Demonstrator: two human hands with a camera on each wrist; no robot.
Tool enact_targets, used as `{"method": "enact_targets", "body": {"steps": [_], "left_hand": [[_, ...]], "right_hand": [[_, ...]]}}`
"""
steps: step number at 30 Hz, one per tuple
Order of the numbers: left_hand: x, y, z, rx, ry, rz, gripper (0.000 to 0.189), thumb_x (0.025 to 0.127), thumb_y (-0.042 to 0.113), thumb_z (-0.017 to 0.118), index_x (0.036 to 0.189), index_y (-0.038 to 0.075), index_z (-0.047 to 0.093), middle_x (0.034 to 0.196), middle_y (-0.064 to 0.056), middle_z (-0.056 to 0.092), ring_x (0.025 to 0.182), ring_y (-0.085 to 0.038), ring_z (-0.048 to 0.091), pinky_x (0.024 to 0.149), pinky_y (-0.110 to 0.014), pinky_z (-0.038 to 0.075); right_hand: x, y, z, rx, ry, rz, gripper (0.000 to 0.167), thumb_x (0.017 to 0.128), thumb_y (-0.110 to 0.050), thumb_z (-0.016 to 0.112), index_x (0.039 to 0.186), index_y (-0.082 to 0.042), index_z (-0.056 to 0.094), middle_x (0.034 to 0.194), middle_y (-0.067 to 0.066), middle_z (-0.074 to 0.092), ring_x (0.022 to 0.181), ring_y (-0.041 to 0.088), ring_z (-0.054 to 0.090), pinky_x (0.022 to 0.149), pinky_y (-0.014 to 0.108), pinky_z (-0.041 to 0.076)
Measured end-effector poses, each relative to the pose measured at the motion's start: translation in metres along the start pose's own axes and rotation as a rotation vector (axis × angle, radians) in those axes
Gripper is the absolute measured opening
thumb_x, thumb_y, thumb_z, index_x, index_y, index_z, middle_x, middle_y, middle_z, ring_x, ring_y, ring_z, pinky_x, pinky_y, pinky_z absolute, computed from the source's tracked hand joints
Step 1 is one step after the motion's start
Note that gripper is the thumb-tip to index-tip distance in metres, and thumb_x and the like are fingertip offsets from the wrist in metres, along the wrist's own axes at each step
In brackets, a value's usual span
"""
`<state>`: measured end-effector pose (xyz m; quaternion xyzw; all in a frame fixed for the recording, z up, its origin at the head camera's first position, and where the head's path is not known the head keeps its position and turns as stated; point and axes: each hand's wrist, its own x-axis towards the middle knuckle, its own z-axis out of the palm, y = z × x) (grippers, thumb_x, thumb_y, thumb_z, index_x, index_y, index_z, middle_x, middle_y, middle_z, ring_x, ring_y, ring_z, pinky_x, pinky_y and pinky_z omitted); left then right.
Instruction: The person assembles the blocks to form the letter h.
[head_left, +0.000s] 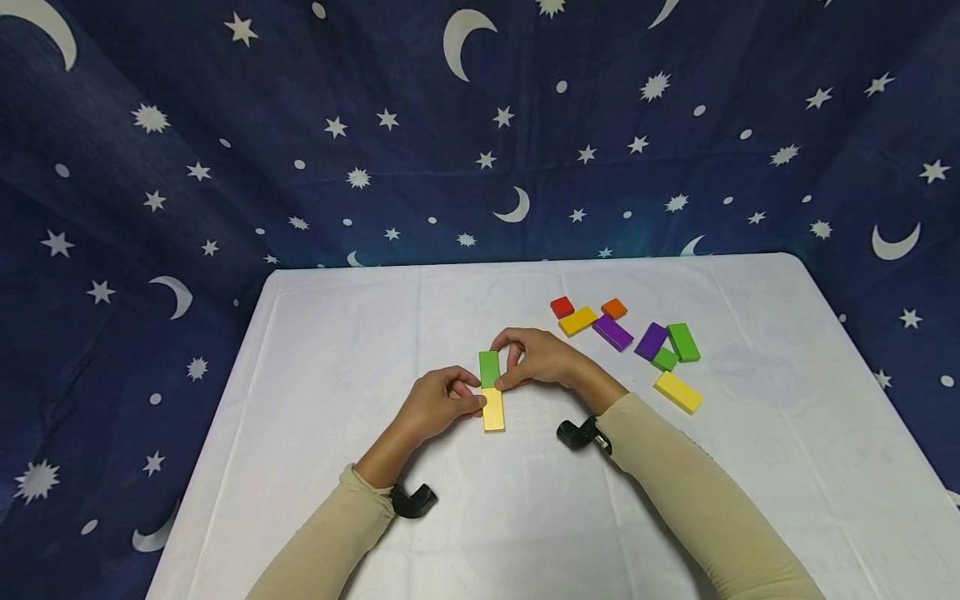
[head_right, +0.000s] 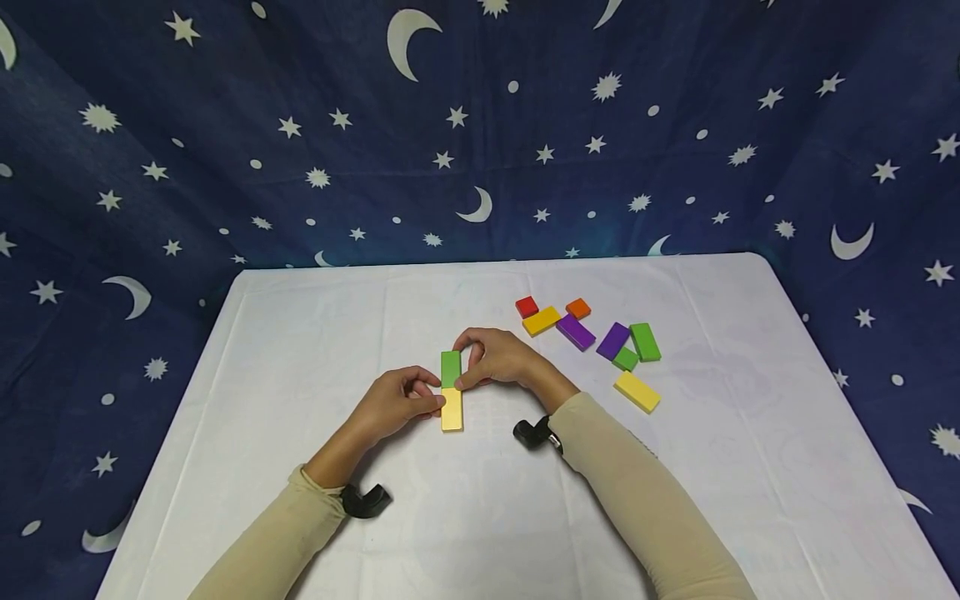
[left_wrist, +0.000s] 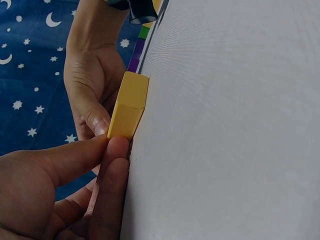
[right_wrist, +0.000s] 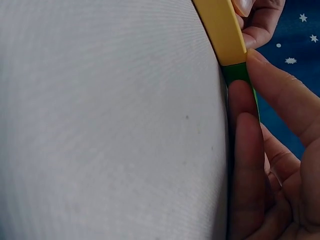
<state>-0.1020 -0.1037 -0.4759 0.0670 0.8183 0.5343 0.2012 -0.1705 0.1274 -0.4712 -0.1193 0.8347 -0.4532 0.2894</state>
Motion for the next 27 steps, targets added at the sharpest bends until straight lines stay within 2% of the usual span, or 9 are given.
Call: {"method": "enact_targets", "body": {"steps": [10, 23, 27], "left_hand": [[-0.0003, 0.0014, -0.0004, 0.006, -0.002, -0.005, 0.026, 0.088, 0.016, 0.080, 0.110, 0.006, 0.071, 0.080, 0.001, 0.075, 0.069, -0.012, 0.074, 0.072, -0.026, 0.053], [0.0002, 0.0013, -0.0021, -0.009, -0.005, -0.021, 0.027, 0.088, 0.017, 0.080, 0.110, 0.005, 0.071, 0.081, -0.003, 0.076, 0.070, -0.014, 0.074, 0.071, -0.026, 0.055], [0.0006, 0.0035, -0.0040, -0.003, -0.006, -0.051, 0.029, 0.087, 0.020, 0.081, 0.110, 0.007, 0.071, 0.083, -0.002, 0.075, 0.070, -0.012, 0.073, 0.070, -0.026, 0.056]], "right_hand": [[0.0000, -0.0009, -0.0004, -0.023, 0.009, 0.009, 0.059, 0.071, -0.030, 0.094, 0.121, -0.022, 0.066, 0.083, 0.005, 0.065, 0.086, 0.024, 0.058, 0.085, 0.037, 0.044], [-0.0002, -0.0005, -0.0007, -0.039, 0.009, 0.001, 0.058, 0.072, -0.032, 0.093, 0.122, -0.023, 0.066, 0.083, 0.004, 0.066, 0.087, 0.023, 0.058, 0.088, 0.038, 0.044], [-0.0032, 0.0024, -0.0031, 0.022, -0.001, -0.011, 0.058, 0.075, -0.031, 0.091, 0.125, -0.023, 0.065, 0.085, 0.004, 0.069, 0.092, 0.023, 0.059, 0.093, 0.038, 0.043]]}}
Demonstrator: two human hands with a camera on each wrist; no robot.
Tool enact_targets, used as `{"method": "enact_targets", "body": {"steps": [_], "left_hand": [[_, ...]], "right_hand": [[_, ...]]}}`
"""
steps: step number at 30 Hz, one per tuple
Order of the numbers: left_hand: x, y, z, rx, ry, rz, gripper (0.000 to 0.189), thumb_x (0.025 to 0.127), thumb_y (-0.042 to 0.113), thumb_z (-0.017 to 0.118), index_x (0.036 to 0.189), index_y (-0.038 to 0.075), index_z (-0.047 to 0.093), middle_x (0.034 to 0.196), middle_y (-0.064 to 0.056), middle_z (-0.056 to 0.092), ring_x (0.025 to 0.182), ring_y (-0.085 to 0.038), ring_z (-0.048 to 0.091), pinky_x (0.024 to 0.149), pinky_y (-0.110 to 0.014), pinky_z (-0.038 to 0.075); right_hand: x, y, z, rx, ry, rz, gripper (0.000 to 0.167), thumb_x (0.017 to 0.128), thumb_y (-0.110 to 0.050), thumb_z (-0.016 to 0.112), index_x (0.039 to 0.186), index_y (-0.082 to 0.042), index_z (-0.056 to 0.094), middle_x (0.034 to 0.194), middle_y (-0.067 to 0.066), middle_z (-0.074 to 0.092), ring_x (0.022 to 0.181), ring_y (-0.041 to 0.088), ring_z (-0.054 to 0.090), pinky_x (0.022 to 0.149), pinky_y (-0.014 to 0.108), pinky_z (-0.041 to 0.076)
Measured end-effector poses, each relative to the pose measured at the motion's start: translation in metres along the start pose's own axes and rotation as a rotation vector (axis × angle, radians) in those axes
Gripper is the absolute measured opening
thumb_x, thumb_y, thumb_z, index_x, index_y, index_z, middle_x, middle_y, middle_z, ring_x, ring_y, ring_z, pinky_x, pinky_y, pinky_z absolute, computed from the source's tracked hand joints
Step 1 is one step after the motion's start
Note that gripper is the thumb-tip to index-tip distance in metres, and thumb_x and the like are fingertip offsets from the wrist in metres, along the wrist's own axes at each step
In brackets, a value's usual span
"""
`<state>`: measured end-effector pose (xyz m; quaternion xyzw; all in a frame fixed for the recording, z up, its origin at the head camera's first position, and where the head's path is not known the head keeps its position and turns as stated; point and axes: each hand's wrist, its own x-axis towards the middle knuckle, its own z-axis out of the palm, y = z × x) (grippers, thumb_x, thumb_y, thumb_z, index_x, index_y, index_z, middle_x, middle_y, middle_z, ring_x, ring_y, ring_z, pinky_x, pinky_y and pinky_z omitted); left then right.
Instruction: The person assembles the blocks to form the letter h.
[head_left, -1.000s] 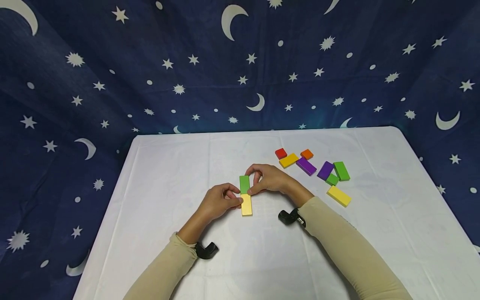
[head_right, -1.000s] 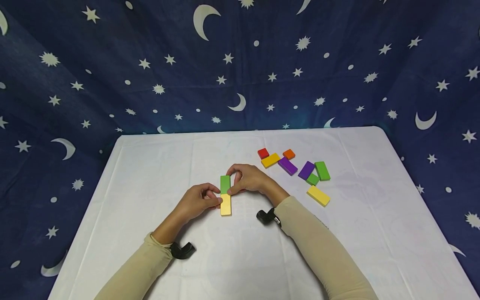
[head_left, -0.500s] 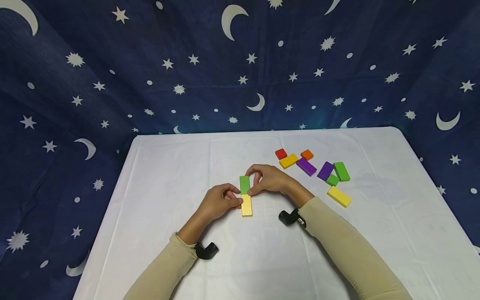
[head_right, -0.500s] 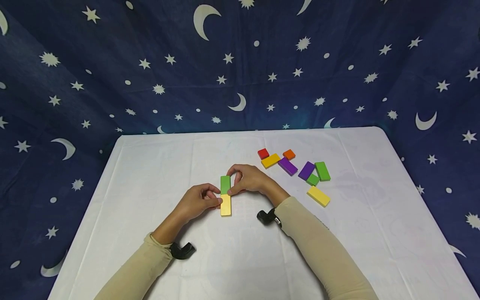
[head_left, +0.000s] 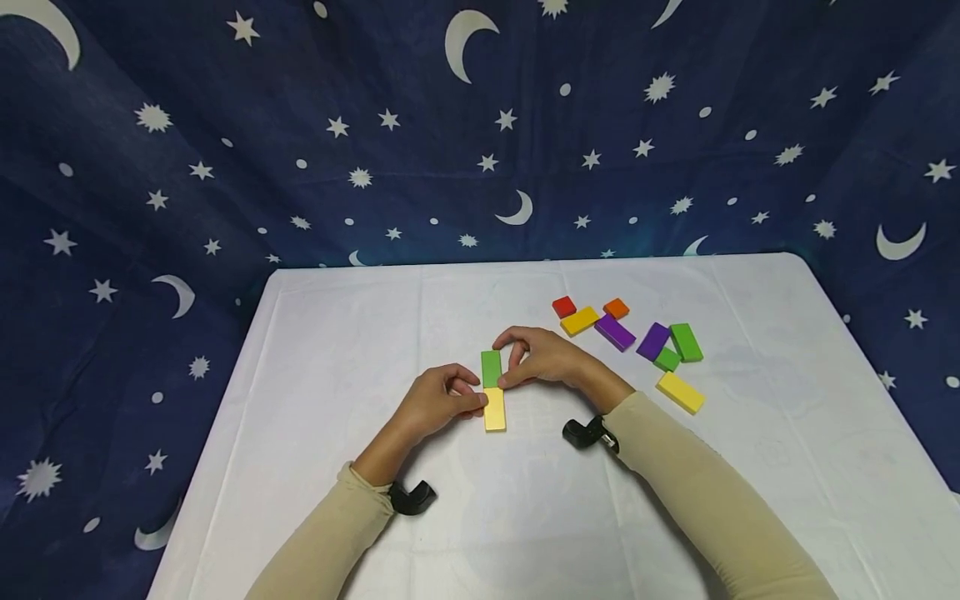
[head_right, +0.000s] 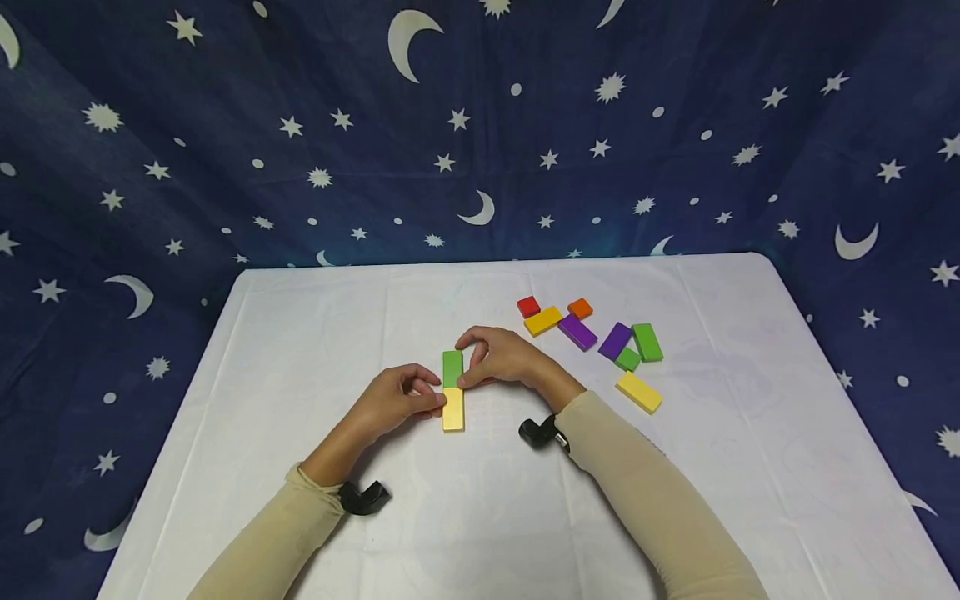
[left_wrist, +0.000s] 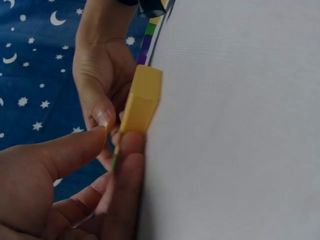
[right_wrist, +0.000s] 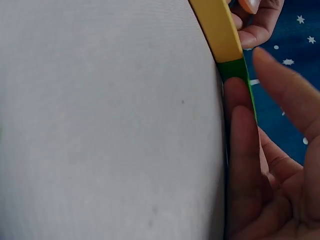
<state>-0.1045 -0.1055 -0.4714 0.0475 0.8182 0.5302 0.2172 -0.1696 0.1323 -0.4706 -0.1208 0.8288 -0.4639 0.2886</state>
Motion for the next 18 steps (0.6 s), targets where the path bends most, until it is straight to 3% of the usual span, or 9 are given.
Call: {"method": "enact_targets", "body": {"steps": [4, 7, 9, 12, 15, 18], "left_hand": [[-0.003, 0.006, -0.003, 0.088, 0.042, 0.044, 0.030, 0.086, 0.023, 0.083, 0.110, 0.009, 0.072, 0.085, 0.000, 0.073, 0.069, -0.009, 0.068, 0.068, -0.025, 0.053], [-0.007, 0.011, -0.004, 0.217, 0.091, 0.138, 0.033, 0.085, 0.024, 0.083, 0.113, 0.009, 0.073, 0.092, -0.001, 0.073, 0.077, -0.012, 0.066, 0.072, -0.028, 0.052], [-0.009, 0.014, -0.004, 0.309, 0.107, 0.196, 0.037, 0.086, 0.025, 0.083, 0.119, 0.009, 0.073, 0.102, -0.004, 0.072, 0.089, -0.017, 0.068, 0.080, -0.033, 0.054], [-0.013, 0.018, -0.006, 0.453, 0.115, 0.247, 0.047, 0.088, 0.030, 0.081, 0.130, 0.012, 0.070, 0.124, -0.011, 0.066, 0.114, -0.028, 0.063, 0.097, -0.045, 0.051], [-0.015, 0.021, -0.008, 0.570, 0.096, 0.249, 0.053, 0.091, 0.037, 0.077, 0.140, 0.018, 0.064, 0.147, -0.015, 0.054, 0.136, -0.038, 0.050, 0.109, -0.060, 0.041], [-0.014, 0.022, -0.010, 0.660, 0.059, 0.236, 0.057, 0.093, 0.044, 0.073, 0.145, 0.025, 0.059, 0.160, -0.015, 0.042, 0.149, -0.044, 0.035, 0.111, -0.074, 0.029]], "right_hand": [[-0.005, 0.005, -0.006, 0.190, -0.019, 0.001, 0.057, 0.082, -0.026, 0.087, 0.132, -0.017, 0.061, 0.091, 0.007, 0.070, 0.094, 0.022, 0.066, 0.096, 0.033, 0.051], [-0.013, 0.006, -0.015, 0.309, -0.007, 0.006, 0.055, 0.087, -0.023, 0.083, 0.135, -0.012, 0.059, 0.097, 0.011, 0.070, 0.092, 0.025, 0.072, 0.090, 0.035, 0.059], [-0.020, 0.005, -0.023, 0.325, 0.025, 0.002, 0.052, 0.091, -0.023, 0.079, 0.136, -0.010, 0.058, 0.101, 0.015, 0.069, 0.092, 0.028, 0.073, 0.086, 0.036, 0.061], [-0.032, 0.005, -0.038, 0.253, 0.118, -0.017, 0.047, 0.095, -0.027, 0.075, 0.135, -0.007, 0.060, 0.104, 0.018, 0.069, 0.092, 0.029, 0.072, 0.083, 0.033, 0.061], [-0.046, 0.008, -0.055, 0.140, 0.218, -0.039, 0.042, 0.097, -0.030, 0.071, 0.131, -0.006, 0.063, 0.106, 0.020, 0.069, 0.091, 0.033, 0.070, 0.081, 0.036, 0.059], [-0.060, 0.012, -0.072, -0.040, 0.319, -0.050, 0.037, 0.099, -0.035, 0.069, 0.125, -0.010, 0.067, 0.106, 0.015, 0.071, 0.090, 0.033, 0.066, 0.076, 0.037, 0.055]]}}
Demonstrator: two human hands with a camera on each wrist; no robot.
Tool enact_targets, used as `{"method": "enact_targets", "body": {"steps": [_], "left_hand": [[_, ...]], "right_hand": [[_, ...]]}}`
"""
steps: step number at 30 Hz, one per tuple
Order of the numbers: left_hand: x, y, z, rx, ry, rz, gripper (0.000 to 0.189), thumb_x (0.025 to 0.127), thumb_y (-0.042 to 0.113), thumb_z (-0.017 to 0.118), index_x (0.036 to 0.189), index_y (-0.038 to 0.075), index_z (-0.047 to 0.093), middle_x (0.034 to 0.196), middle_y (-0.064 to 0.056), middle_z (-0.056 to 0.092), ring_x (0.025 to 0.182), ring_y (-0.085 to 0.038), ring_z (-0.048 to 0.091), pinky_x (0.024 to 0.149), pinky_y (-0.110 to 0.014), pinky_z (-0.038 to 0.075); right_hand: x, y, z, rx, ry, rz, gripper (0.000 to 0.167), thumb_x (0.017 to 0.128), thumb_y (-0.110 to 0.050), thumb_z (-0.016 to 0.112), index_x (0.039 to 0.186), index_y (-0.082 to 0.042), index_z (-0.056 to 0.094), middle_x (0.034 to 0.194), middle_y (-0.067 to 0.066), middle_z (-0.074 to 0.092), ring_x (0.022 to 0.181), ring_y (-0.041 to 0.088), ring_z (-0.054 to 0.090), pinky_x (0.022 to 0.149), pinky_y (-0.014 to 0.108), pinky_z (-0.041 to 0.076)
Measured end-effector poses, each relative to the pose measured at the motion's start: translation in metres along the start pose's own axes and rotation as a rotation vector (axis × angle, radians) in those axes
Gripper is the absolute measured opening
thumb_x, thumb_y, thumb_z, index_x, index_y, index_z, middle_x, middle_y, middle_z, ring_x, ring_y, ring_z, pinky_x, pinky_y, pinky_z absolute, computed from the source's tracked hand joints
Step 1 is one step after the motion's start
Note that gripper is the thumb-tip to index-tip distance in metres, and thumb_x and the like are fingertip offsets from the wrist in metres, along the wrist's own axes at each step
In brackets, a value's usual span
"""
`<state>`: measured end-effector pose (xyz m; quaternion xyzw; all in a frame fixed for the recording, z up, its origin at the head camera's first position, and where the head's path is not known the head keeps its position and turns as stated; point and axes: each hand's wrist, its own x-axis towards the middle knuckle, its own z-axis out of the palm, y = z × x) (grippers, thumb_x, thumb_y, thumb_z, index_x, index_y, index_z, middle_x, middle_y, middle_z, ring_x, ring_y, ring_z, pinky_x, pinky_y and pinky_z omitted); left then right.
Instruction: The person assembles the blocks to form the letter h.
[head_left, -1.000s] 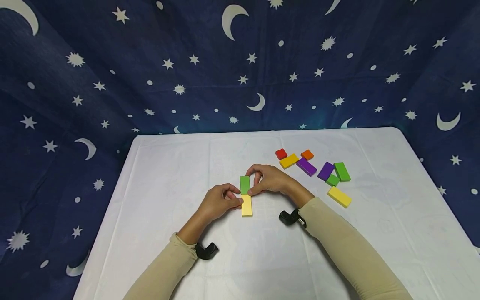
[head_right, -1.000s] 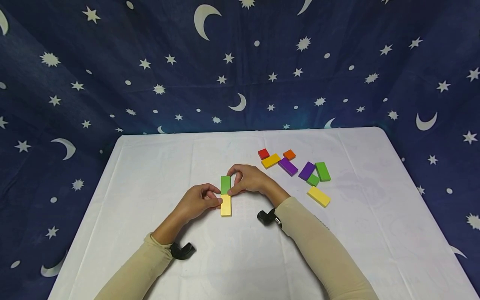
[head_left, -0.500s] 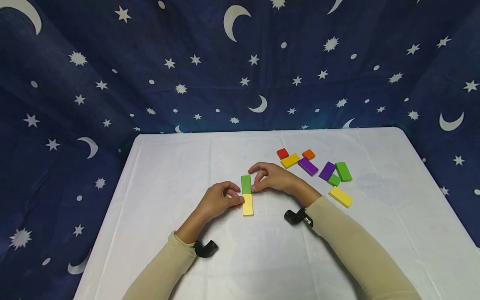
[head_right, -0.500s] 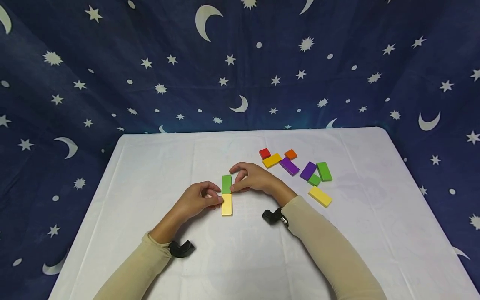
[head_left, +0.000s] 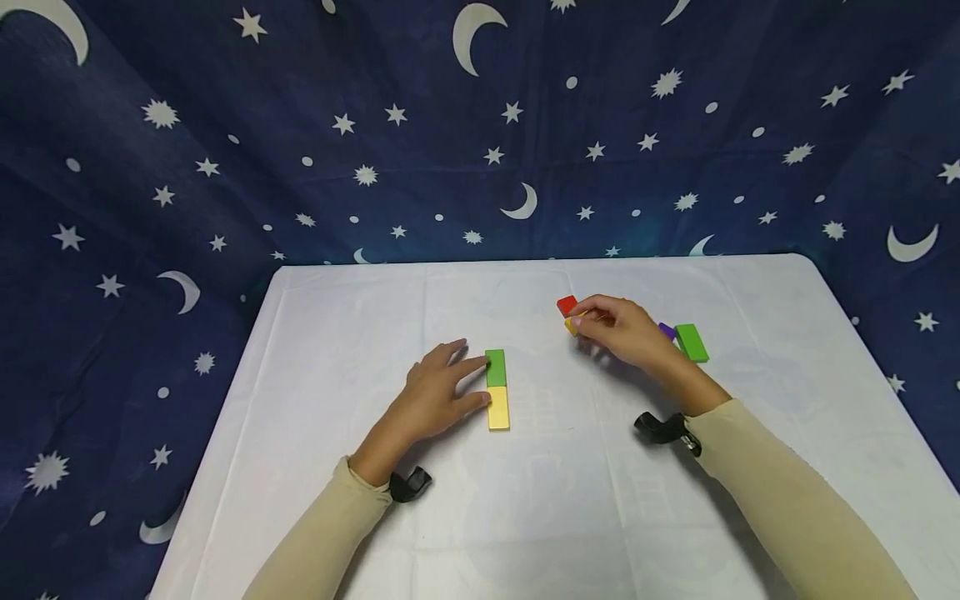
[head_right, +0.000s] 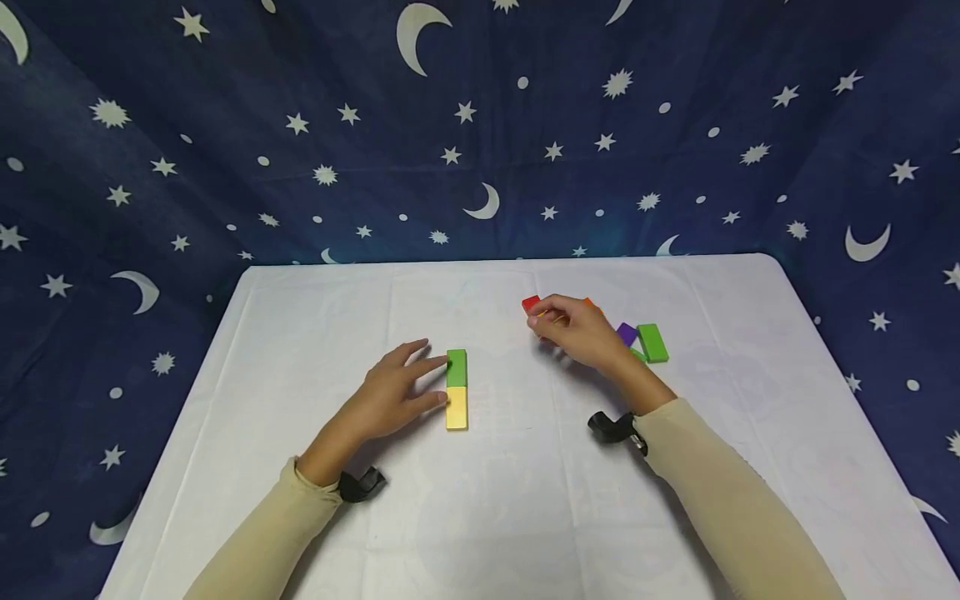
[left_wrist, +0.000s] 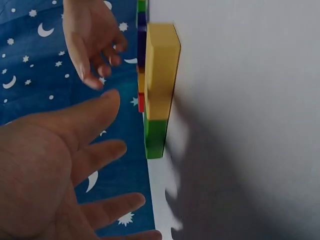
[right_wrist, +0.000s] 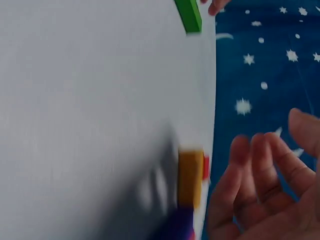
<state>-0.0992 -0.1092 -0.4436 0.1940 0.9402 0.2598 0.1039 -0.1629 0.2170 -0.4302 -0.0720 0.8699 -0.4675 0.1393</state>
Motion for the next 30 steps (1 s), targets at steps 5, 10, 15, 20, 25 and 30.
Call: {"method": "enact_targets", "body": {"steps": [5, 10, 15, 20, 25, 30], "left_hand": [[0.004, -0.001, -0.001, 0.034, -0.108, 0.012, 0.062, 0.094, 0.052, 0.069, 0.150, 0.032, 0.053, 0.165, -0.011, 0.034, 0.154, -0.047, 0.022, 0.105, -0.087, 0.015], [0.006, 0.001, 0.001, 0.043, -0.142, 0.022, 0.064, 0.092, 0.053, 0.070, 0.151, 0.034, 0.052, 0.165, -0.010, 0.035, 0.152, -0.053, 0.021, 0.100, -0.090, 0.016], [0.004, 0.003, 0.002, 0.056, -0.137, 0.009, 0.065, 0.091, 0.052, 0.072, 0.150, 0.033, 0.052, 0.164, -0.010, 0.037, 0.152, -0.053, 0.020, 0.100, -0.090, 0.015], [0.003, 0.004, 0.003, 0.079, -0.130, 0.003, 0.065, 0.091, 0.052, 0.072, 0.150, 0.033, 0.053, 0.163, -0.010, 0.039, 0.152, -0.053, 0.021, 0.100, -0.090, 0.015], [0.004, 0.003, 0.004, 0.108, -0.127, 0.005, 0.065, 0.090, 0.053, 0.073, 0.149, 0.034, 0.054, 0.162, -0.007, 0.042, 0.153, -0.050, 0.022, 0.101, -0.090, 0.012], [0.006, 0.000, 0.004, 0.128, -0.125, 0.017, 0.066, 0.088, 0.056, 0.074, 0.148, 0.036, 0.055, 0.160, -0.002, 0.045, 0.154, -0.045, 0.024, 0.102, -0.090, 0.006]], "right_hand": [[-0.012, 0.010, -0.031, -0.335, 0.131, -0.003, 0.032, 0.100, -0.040, 0.066, 0.119, -0.015, 0.072, 0.102, 0.006, 0.073, 0.097, 0.027, 0.062, 0.080, 0.039, 0.052], [-0.018, 0.024, -0.049, -0.468, 0.137, 0.016, 0.032, 0.098, -0.036, 0.069, 0.117, -0.011, 0.074, 0.100, 0.010, 0.073, 0.097, 0.030, 0.063, 0.081, 0.045, 0.053], [-0.019, 0.037, -0.053, -0.482, 0.110, 0.048, 0.033, 0.096, -0.038, 0.072, 0.115, -0.011, 0.075, 0.093, 0.007, 0.072, 0.087, 0.026, 0.060, 0.076, 0.037, 0.048], [-0.017, 0.045, -0.052, -0.485, 0.096, 0.064, 0.032, 0.093, -0.038, 0.075, 0.110, -0.010, 0.075, 0.089, 0.005, 0.071, 0.083, 0.025, 0.058, 0.074, 0.034, 0.045], [-0.015, 0.048, -0.050, -0.493, 0.079, 0.099, 0.036, 0.091, -0.038, 0.078, 0.111, -0.009, 0.073, 0.091, 0.006, 0.070, 0.086, 0.025, 0.058, 0.075, 0.034, 0.045], [-0.013, 0.049, -0.049, -0.508, 0.058, 0.124, 0.039, 0.090, -0.036, 0.079, 0.117, -0.008, 0.072, 0.094, 0.008, 0.069, 0.087, 0.026, 0.057, 0.078, 0.036, 0.047]]}}
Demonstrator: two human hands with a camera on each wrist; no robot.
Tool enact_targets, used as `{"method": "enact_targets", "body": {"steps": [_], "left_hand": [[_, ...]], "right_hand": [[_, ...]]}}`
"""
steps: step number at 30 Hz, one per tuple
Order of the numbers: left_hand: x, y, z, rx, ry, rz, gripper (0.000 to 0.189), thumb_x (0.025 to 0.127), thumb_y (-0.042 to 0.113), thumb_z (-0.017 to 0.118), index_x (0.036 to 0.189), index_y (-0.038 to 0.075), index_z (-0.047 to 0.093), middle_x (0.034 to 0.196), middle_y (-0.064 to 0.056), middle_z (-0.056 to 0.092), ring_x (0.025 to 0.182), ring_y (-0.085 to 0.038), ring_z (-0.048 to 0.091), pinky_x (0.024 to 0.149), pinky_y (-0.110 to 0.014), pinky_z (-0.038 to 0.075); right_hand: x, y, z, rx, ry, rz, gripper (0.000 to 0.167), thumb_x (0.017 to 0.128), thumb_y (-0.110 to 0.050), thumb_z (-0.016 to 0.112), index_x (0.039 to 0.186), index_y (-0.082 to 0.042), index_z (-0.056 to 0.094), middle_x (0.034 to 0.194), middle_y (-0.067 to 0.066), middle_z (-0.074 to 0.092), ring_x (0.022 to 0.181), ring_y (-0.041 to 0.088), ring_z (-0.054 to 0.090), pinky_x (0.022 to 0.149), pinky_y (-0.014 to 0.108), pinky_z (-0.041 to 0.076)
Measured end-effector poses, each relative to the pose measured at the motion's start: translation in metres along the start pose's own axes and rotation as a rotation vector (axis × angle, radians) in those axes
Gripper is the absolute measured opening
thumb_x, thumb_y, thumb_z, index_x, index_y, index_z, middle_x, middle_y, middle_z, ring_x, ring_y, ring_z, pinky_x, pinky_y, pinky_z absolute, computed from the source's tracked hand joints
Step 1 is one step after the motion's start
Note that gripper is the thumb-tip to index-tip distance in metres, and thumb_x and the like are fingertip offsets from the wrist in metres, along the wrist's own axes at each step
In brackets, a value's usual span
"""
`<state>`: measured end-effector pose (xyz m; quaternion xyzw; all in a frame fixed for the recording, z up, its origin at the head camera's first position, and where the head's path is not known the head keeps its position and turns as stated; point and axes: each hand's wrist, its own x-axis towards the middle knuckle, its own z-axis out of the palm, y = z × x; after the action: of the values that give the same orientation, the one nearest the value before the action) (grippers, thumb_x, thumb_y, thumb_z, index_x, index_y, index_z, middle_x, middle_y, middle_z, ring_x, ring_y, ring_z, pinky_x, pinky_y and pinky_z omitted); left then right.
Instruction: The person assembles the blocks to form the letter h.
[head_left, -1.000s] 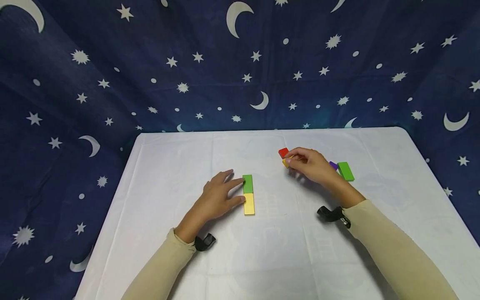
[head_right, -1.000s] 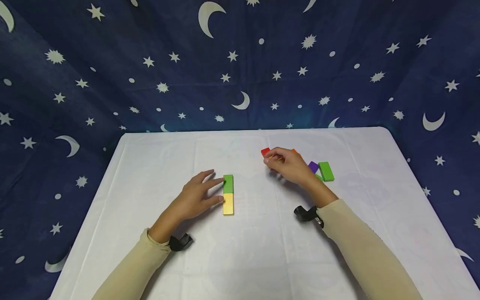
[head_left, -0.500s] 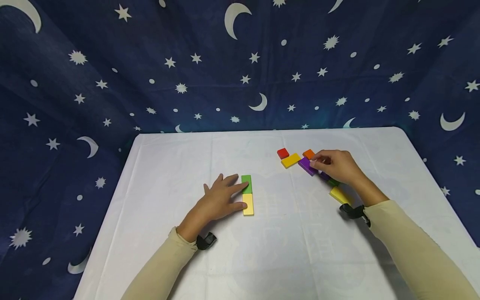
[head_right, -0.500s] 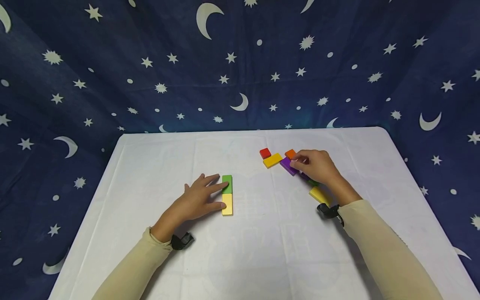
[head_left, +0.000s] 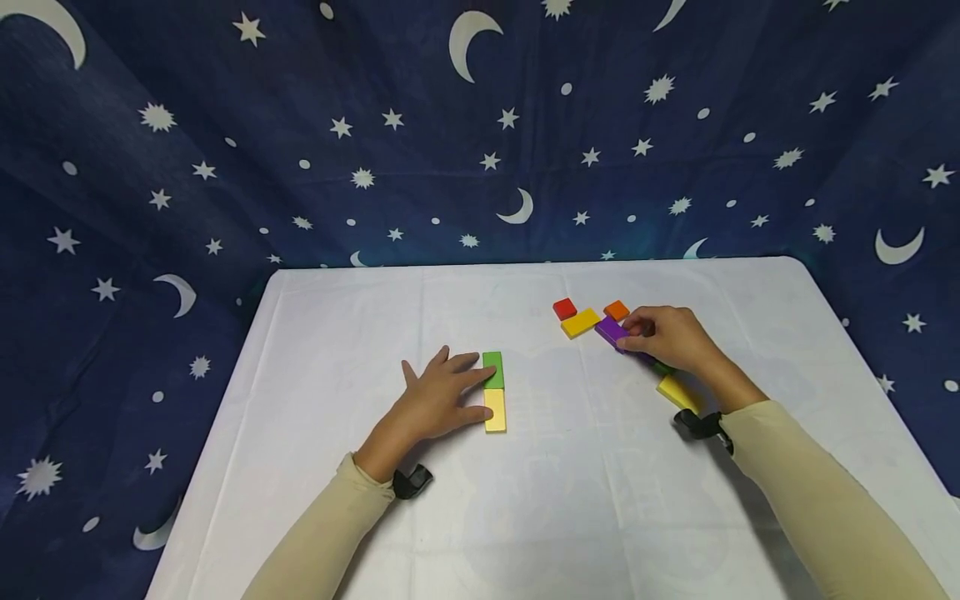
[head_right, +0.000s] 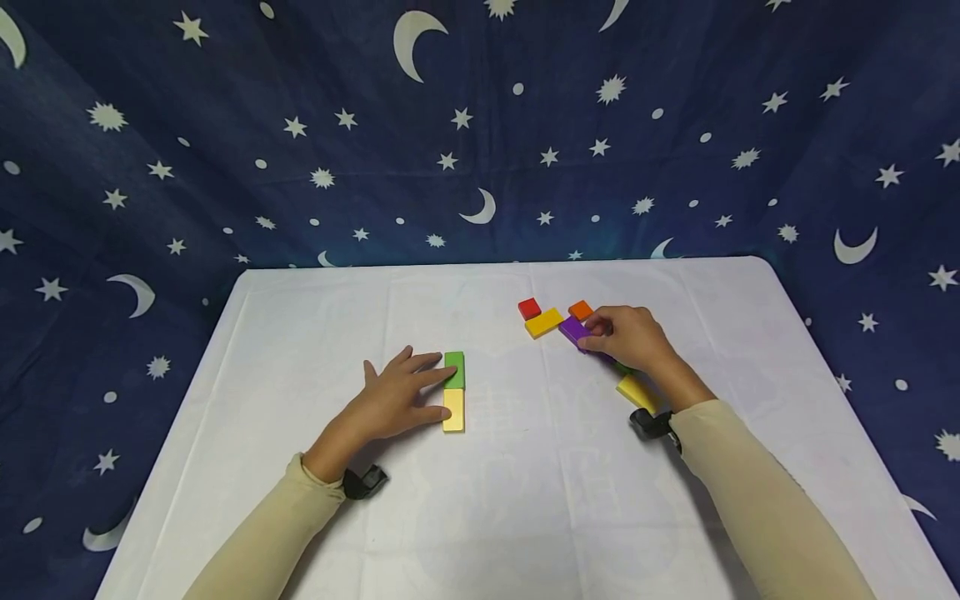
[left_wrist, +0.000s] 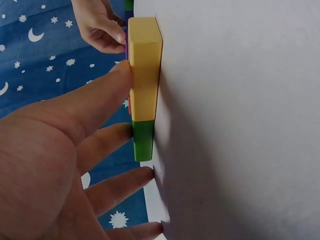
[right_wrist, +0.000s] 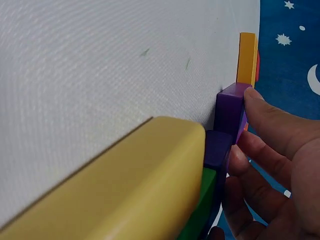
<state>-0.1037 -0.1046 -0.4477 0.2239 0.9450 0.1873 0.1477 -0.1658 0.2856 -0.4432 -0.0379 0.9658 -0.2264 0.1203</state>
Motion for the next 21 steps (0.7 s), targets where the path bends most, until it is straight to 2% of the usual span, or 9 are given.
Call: {"method": "enact_targets", "body": {"steps": [7, 21], "left_hand": [[0.0046, -0.0044, 0.0002, -0.022, 0.003, 0.021, 0.066, 0.085, 0.055, 0.078, 0.145, 0.036, 0.058, 0.158, 0.001, 0.048, 0.155, -0.039, 0.027, 0.102, -0.090, 0.003], [0.0084, -0.0075, -0.0008, -0.052, 0.004, 0.055, 0.066, 0.083, 0.053, 0.080, 0.143, 0.032, 0.061, 0.157, 0.000, 0.050, 0.155, -0.038, 0.027, 0.102, -0.090, 0.003]], "right_hand": [[0.0017, -0.0026, 0.0016, -0.001, -0.014, 0.015, 0.047, 0.089, -0.037, 0.080, 0.124, -0.007, 0.072, 0.095, 0.009, 0.070, 0.089, 0.026, 0.057, 0.080, 0.037, 0.047], [-0.0015, -0.0085, 0.0015, 0.029, 0.003, 0.011, 0.043, 0.088, -0.031, 0.082, 0.123, -0.008, 0.073, 0.096, 0.010, 0.071, 0.090, 0.028, 0.057, 0.082, 0.041, 0.047]]}}
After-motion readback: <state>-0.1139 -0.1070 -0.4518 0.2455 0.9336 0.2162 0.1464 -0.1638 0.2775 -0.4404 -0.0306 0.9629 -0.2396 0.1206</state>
